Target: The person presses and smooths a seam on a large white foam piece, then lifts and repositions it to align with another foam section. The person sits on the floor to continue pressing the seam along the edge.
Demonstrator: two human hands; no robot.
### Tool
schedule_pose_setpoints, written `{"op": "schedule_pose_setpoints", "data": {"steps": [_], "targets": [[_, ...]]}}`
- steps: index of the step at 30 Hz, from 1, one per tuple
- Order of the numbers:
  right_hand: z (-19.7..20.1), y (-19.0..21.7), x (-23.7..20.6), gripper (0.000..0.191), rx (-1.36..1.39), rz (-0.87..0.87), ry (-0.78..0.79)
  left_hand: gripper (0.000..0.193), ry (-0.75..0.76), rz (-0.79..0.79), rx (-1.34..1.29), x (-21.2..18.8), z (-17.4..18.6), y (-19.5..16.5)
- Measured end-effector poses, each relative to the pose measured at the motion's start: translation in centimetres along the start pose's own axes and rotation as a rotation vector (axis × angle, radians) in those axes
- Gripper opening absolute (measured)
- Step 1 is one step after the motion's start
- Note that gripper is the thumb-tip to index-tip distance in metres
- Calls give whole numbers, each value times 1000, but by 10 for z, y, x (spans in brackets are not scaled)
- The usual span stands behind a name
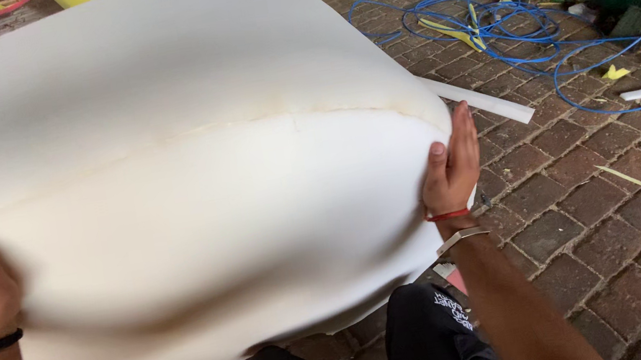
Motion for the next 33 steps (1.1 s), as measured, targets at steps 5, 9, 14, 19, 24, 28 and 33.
{"op": "schedule_pose_setpoints", "data": {"steps": [5,9,14,19,24,28,33], "targets": [[-12,-34,-3,61,-45,31,47,51,-140,17,-126,0,-18,-30],[-12,-45,0,66,-19,22,90,47,-277,29,165,3,-16,-48],[-12,-26,5,72,24,28,160,48,-277,101,223,2,-22,-55],[-58,33,60,82,73,215,376,45,-313,151,250,14,-37,-47],[-137,103,118,96,14,567,789,49,-295,212,261,19,-47,-37],[-228,150,138,114,220,813,1076,48,-263,246,247,17,-60,-28],[-344,212,126,127,278,1201,1249,43,-168,322,200,32,-59,-19]]}}
Point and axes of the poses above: each hand's wrist, its own x-axis towards the middle knuckle, its own z-axis out of the back of the hand, y = z × x, the point moved 6 cm from there along x, towards the middle knuckle, and after that the axes turned 12 degrees about x, right-handed, at the moved point
